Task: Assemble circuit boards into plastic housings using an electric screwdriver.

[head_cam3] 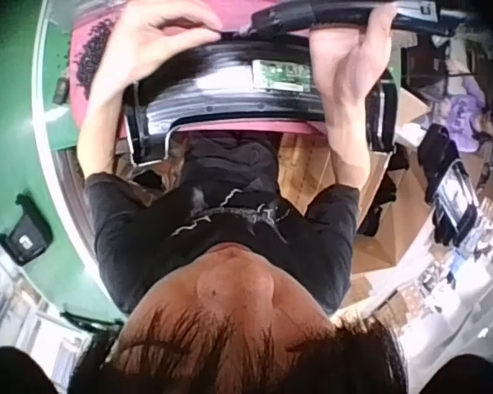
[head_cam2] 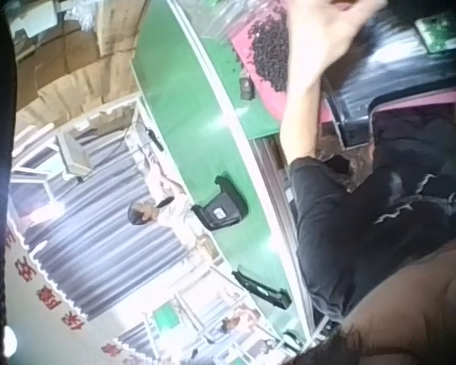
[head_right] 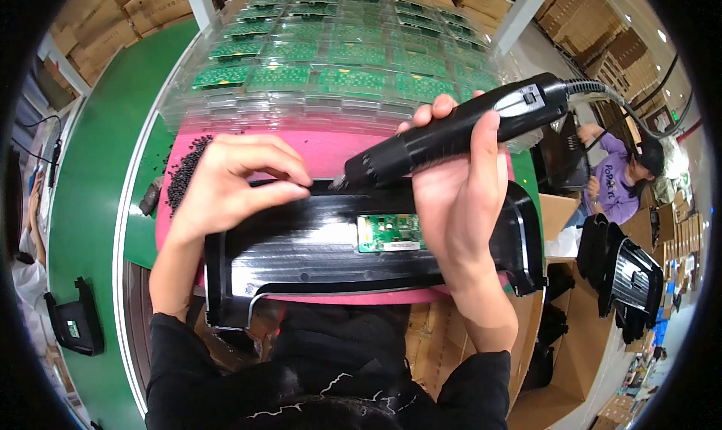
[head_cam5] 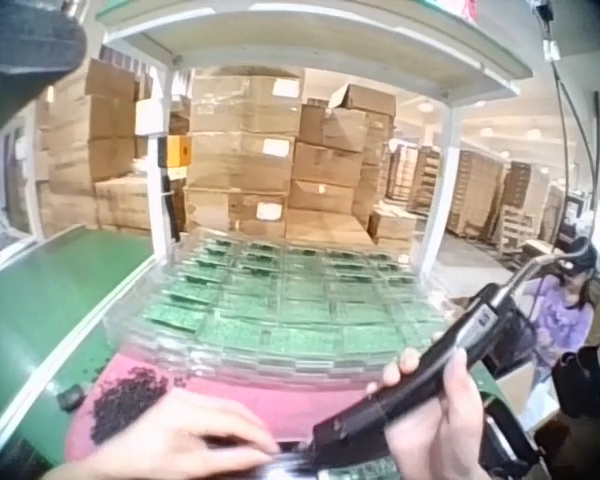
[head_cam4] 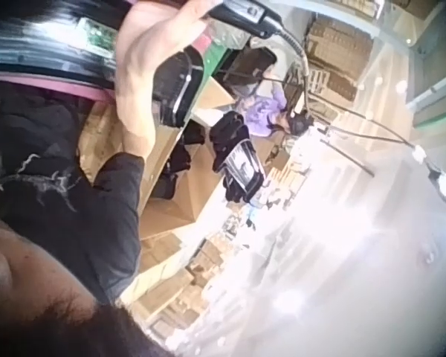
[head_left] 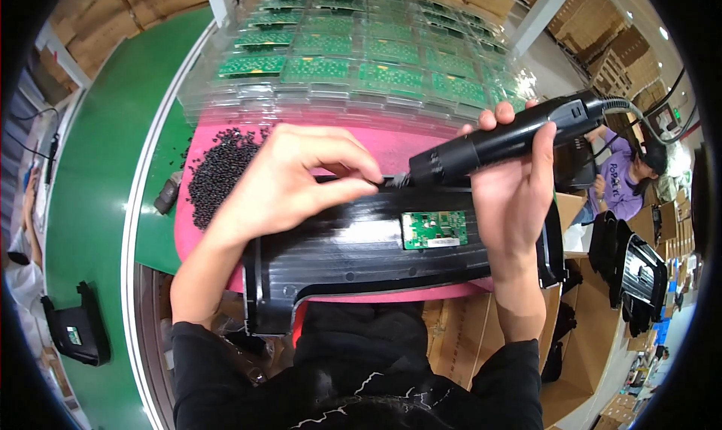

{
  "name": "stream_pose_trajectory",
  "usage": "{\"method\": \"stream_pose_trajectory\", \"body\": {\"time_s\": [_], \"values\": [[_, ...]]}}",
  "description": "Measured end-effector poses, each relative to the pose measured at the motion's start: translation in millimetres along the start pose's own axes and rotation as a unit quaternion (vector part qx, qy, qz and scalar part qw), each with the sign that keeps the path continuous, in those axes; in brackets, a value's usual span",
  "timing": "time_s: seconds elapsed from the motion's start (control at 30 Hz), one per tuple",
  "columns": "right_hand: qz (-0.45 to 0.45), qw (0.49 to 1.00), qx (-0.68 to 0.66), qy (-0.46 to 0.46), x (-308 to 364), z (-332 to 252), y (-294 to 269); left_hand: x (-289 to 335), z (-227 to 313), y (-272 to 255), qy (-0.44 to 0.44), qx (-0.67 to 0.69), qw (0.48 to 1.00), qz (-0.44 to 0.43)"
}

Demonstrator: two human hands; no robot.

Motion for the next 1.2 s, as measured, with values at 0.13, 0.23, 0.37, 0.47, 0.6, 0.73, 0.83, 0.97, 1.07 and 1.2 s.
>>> {"method": "stream_pose_trajectory", "body": {"time_s": [0.13,0.23,0.37,0.47,0.6,0.73,0.83,0.97,1.07,1.2], "values": [[-0.056,0.998,-0.027,0.008,13.6,5.6,23.7,7.2,-6.5,12.2,-0.072,0.145,0.987,-0.002],[-0.093,0.994,-0.013,-0.050,13.0,-2.1,34.1,8.9,-8.6,15.5,-0.139,0.198,0.970,-0.011],[-0.100,0.985,0.048,-0.134,23.8,-19.7,47.1,8.2,-9.8,16.1,-0.129,0.151,0.980,-0.030],[-0.123,0.979,0.074,-0.143,29.1,-23.4,54.1,7.2,-4.0,18.5,-0.101,0.040,0.991,-0.079],[-0.128,0.979,0.082,-0.135,30.4,-12.3,57.3,10.2,-5.4,18.7,-0.062,0.018,0.993,-0.098],[-0.124,0.977,0.101,-0.138,29.9,-10.6,53.8,11.2,-4.2,21.2,-0.027,0.004,0.998,-0.061],[-0.126,0.978,0.103,-0.129,28.7,-11.3,50.3,10.1,-1.7,22.7,-0.012,-0.023,0.997,-0.069],[-0.093,0.986,0.075,-0.112,27.1,-7.0,48.5,9.3,4.9,24.5,0.055,-0.086,0.994,-0.050],[-0.059,0.990,0.075,-0.101,26.4,-1.5,37.4,9.0,3.9,30.7,0.136,-0.117,0.983,-0.030],[-0.048,0.992,0.070,-0.094,29.3,-2.2,27.1,10.4,10.2,36.1,0.163,-0.181,0.969,-0.038]]}}
Point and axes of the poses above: each hand's wrist, its own x-axis away from the middle knuckle, its own y-axis out of the palm, z = x × y, the point moved 4 cm from there along -x, towards the middle knuckle, and after that the axes turned 3 degrees about y, right-handed, at the moved point
